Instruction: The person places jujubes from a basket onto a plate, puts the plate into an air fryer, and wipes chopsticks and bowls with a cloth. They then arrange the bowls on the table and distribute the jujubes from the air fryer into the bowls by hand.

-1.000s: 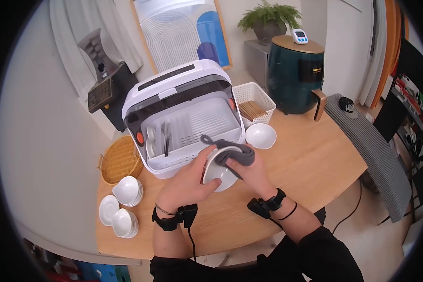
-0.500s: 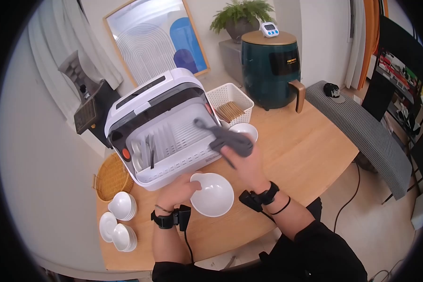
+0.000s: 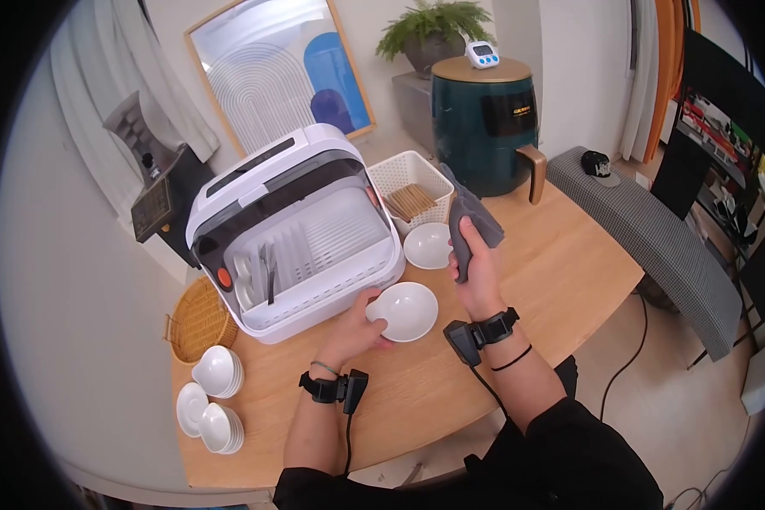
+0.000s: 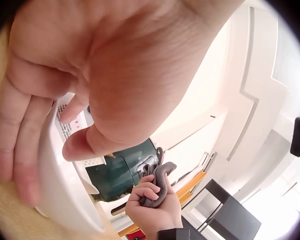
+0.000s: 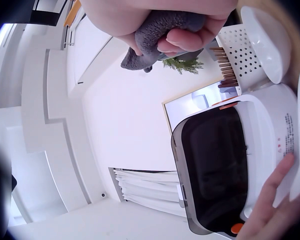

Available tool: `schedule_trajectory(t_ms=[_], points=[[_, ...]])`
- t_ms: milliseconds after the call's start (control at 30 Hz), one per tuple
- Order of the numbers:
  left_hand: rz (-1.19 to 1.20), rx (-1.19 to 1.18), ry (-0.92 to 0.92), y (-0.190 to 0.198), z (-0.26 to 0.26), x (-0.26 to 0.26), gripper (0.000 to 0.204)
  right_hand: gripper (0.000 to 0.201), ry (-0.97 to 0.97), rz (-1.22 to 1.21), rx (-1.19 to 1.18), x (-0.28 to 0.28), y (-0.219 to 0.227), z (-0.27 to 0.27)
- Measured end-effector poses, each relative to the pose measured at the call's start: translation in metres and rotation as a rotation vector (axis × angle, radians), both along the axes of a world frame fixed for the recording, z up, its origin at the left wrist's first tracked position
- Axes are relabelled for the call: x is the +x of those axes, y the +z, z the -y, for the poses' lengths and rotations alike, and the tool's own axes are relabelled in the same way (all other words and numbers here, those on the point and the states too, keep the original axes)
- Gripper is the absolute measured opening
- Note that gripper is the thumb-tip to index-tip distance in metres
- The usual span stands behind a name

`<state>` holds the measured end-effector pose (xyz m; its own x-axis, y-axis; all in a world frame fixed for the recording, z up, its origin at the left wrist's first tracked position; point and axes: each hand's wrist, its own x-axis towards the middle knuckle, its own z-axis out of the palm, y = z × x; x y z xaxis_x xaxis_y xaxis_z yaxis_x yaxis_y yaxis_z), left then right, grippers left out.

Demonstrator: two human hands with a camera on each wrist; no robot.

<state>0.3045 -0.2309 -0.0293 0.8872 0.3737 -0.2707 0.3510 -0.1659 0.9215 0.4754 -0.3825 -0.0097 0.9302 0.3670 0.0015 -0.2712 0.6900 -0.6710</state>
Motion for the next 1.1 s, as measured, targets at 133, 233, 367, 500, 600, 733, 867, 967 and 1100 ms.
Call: schedule_trajectory(t_ms=[133,233,367,500,600,733,867,967,1100], points=[[-0.152,0.300,-0.166,0.001,-0.006,-0.005,0.049,0.025,0.020,0.018,0.004,0.002,-0.004,0.000],[-0.034,0.583,-0.300,-0.001,-0.004,-0.011,0.051,0.028,0.037,0.033,-0.003,0.001,-0.005,-0.001],[-0.020,0.612,-0.200,-0.003,0.010,-0.003,0.041,0.026,0.051,0.025,0.013,0.001,-0.007,-0.002],[0.095,0.764,-0.177,-0.014,0.016,0.004,0.032,0.025,0.053,0.022,0.022,0.000,-0.006,-0.003],[0.108,0.819,-0.159,-0.013,0.020,0.006,0.030,0.024,0.055,0.027,0.023,0.001,-0.009,-0.004],[0.135,0.844,-0.134,-0.012,0.027,0.007,0.028,0.025,0.053,0.035,0.023,-0.002,-0.006,-0.004],[0.181,0.872,-0.118,-0.016,0.031,0.010,0.025,0.025,0.058,0.026,0.019,-0.002,-0.007,-0.005],[0.184,0.862,-0.095,-0.017,0.035,0.011,0.024,0.026,0.056,0.040,0.005,-0.005,-0.005,-0.004],[0.179,0.873,-0.107,-0.020,0.034,0.012,0.027,0.026,0.058,0.055,0.005,-0.005,-0.007,-0.006]])
